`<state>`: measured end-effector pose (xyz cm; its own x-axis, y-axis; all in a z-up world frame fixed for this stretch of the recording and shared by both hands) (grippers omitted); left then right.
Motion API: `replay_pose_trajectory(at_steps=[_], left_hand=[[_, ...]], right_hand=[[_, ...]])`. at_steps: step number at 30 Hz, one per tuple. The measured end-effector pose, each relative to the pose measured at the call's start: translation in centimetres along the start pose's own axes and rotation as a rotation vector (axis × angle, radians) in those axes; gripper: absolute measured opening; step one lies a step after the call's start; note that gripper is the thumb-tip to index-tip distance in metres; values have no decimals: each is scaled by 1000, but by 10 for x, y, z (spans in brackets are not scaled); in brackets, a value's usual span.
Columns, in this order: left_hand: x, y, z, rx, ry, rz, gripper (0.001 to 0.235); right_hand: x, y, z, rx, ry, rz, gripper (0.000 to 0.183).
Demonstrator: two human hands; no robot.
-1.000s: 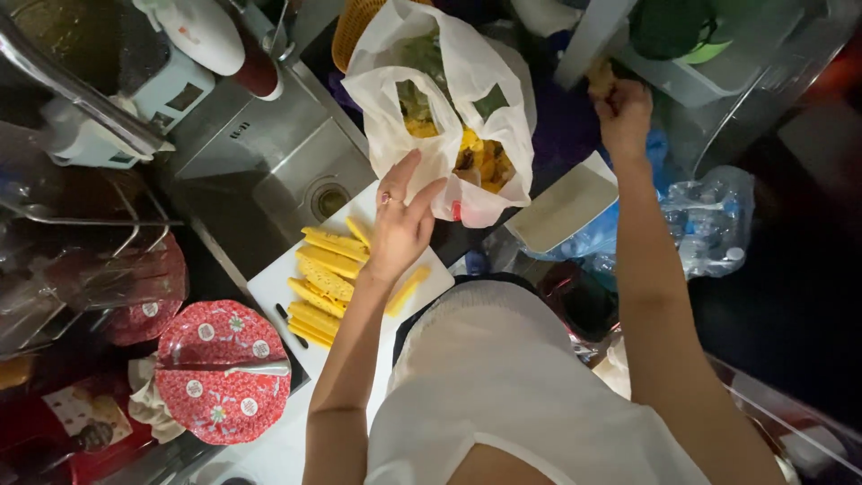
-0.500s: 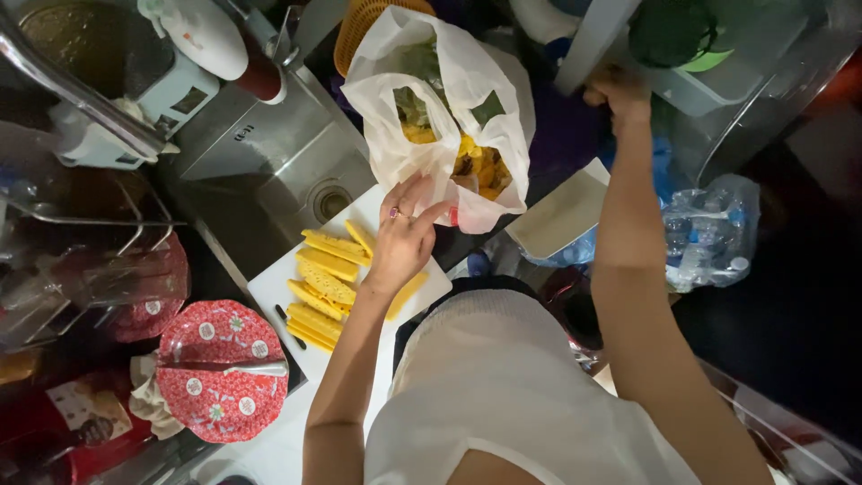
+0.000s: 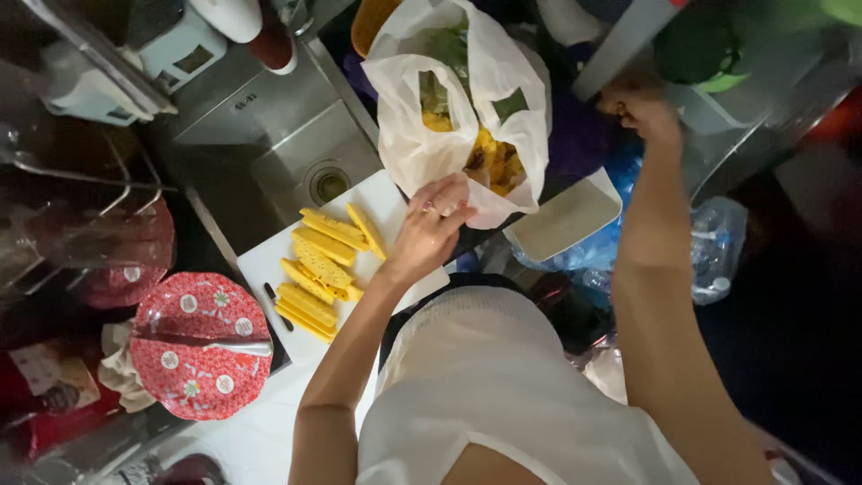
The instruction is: Cutting a pineapple into slices and peeling/cutting ginger.
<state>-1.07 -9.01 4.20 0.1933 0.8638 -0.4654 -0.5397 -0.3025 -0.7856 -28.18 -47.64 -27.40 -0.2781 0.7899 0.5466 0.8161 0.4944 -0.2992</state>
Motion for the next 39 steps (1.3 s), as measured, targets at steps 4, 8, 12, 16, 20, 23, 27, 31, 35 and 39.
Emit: replay_pose_trajectory(at_steps=[4, 8, 12, 16, 20, 23, 27, 31, 35, 39], left_hand=[[-9, 3, 9, 96, 63, -20, 39], [-17, -1, 23, 136, 132, -28, 39], [-14, -12, 26, 160, 161, 33, 41], [-8, -7, 25, 122, 128, -23, 49], [-20, -24, 39, 145, 206, 5, 55], [-35, -39, 43, 212, 175, 54, 55], [-39, -50, 26, 413, 34, 194, 58], [-24, -70, -12, 380, -176, 292, 63], [16, -93, -82, 536, -351, 492, 43], [102, -143, -145, 538, -645, 717, 32]], right_hand=[[-34, -13, 18, 220, -20, 115, 21], [46, -26, -41, 76, -370, 363, 27], [112, -28, -37, 464, -693, 671, 28], [205, -23, -46, -182, -527, 504, 36], [293, 10, -88, -442, -653, 225, 38], [345, 50, -133, -424, -649, 127, 39], [357, 120, -163, -417, -685, -24, 39], [362, 189, -219, -402, -784, -130, 39], [341, 270, -264, -274, -741, -215, 35], [353, 350, -313, -29, -990, -142, 47]])
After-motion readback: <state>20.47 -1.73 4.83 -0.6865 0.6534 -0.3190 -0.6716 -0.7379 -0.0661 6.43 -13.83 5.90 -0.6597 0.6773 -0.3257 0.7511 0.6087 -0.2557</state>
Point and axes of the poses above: each hand's wrist, its own x-axis away from the middle knuckle, its own y-axis out of the palm, z = x × y, the point moved 10 cm from there along -x, towards the middle knuckle, and after that the axes turned 6 degrees about y, right-handed, at the moved point
